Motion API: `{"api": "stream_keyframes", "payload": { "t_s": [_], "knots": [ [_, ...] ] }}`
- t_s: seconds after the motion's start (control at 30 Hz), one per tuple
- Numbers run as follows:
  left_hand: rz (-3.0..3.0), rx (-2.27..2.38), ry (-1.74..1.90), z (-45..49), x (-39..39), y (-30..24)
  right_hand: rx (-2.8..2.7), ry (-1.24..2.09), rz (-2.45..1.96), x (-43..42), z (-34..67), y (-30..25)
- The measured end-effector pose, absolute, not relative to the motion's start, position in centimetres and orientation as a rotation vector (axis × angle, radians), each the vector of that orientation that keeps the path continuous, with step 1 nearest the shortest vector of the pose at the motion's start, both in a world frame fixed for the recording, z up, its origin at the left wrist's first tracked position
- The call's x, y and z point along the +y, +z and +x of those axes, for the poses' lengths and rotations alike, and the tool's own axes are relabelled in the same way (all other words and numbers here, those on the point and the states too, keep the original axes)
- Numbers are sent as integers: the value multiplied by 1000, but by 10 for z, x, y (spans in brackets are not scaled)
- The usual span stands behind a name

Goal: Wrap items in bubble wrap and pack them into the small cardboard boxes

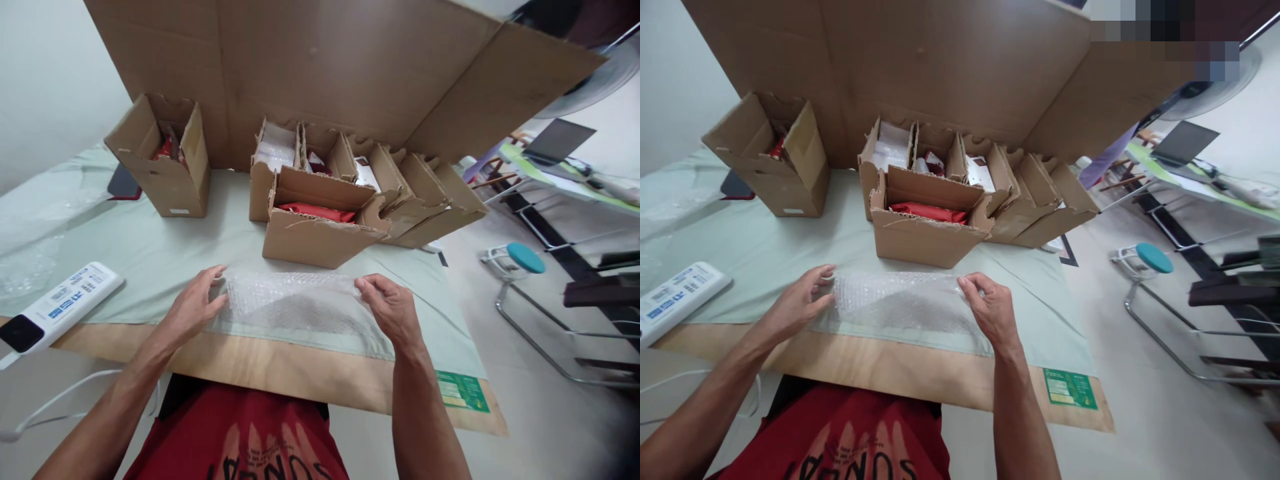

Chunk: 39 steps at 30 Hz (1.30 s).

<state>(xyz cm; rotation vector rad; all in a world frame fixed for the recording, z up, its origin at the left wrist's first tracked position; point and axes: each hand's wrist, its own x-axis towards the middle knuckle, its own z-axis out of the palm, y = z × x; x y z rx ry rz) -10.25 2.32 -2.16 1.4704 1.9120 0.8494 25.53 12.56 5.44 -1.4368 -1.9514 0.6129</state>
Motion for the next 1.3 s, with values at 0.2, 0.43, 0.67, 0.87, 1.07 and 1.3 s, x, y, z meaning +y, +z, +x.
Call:
{"api": "stream_keyframes", "payload": {
  "t_s": [0.2, 0.43, 0.67, 0.87, 1.07, 1.3],
  "knots": [
    [1764, 1755, 780, -97, 35, -30, -1947, 821, -1471, 138, 256, 52],
    [2048, 1887, 663, -77, 47, -37, -1870, 1019, -1466, 140, 260, 46],
    [2036, 1880, 760, -46, 63, -24, -1896, 1123, -1433, 136, 257, 48],
    [1562, 1845, 791, -67, 63, 4, -2166, 1048, -1476, 135, 279, 41],
    [1241, 1773, 727, -89, 59, 20, -2146, 943, -1512, 140, 308, 28],
    [1403, 2097, 630, -90, 75, 3, -1854, 703, -1578, 165, 297, -9]
  ]
}}
